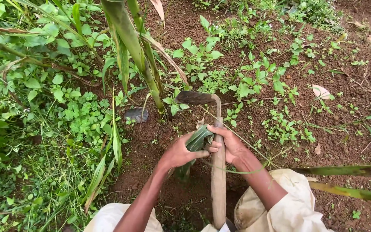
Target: The person uses a hoe to loosen the soil and remove weeds around the base of corn plants. They then pull out the weeds by hand and gather the removed plant material.
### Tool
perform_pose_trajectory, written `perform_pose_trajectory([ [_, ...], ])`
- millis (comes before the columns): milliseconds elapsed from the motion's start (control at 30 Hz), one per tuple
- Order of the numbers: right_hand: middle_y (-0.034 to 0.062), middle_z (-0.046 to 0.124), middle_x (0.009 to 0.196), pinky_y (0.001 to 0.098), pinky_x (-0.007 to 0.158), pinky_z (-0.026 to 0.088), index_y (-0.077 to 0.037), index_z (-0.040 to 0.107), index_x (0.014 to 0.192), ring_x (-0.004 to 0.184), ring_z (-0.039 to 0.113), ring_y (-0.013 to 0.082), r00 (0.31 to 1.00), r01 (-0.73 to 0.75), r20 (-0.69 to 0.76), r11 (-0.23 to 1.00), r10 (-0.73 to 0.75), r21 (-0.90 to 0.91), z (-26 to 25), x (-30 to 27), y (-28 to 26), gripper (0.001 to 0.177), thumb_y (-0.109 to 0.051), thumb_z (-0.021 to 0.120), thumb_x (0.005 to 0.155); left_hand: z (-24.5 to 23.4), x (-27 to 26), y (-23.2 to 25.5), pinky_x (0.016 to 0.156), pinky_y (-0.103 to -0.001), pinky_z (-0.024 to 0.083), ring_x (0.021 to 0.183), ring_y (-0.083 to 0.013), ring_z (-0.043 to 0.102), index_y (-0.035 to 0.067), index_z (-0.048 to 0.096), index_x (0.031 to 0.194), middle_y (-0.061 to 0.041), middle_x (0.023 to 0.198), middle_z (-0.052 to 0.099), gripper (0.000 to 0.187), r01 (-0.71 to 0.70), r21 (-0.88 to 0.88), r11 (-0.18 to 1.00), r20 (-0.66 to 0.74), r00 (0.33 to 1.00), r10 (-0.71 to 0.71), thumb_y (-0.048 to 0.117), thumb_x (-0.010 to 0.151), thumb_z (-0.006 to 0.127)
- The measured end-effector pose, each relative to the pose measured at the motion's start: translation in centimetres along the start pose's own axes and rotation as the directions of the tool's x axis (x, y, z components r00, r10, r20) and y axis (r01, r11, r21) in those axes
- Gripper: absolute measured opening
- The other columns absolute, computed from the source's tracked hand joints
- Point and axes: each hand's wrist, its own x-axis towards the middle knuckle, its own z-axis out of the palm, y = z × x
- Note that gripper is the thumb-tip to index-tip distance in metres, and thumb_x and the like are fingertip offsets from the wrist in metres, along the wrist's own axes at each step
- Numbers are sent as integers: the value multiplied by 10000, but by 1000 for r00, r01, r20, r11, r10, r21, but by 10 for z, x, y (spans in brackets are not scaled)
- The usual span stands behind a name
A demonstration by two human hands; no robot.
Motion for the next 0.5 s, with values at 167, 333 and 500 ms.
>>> perform_pose_trajectory([
  [167,6,577,761,212,425,487,-95,562,1045,395,443,-2,1000,-25,-20,999,24,-32,-7,10,2,182,-210,667,951,8,-2,3,1140,-633,377,1334,-434,452,-18,528,1425,-221,1303,491,802,243,230,942,-77,970,-231,455,835,795],
  [333,24,586,783,231,475,493,-138,558,1015,441,467,32,991,4,-136,999,-10,-44,5,7,-3,224,-259,712,908,12,17,-46,875,-534,343,1061,-359,420,-32,627,1296,-202,1311,578,490,194,212,958,-156,974,-163,197,881,749],
  [500,31,611,875,247,497,515,-147,570,1039,500,527,60,973,16,-222,975,-66,-220,14,5,-6,321,-385,721,884,10,27,-90,418,-366,520,497,-205,626,-56,527,1435,-249,1023,738,536,252,89,964,-201,952,-230,121,947,661],
])
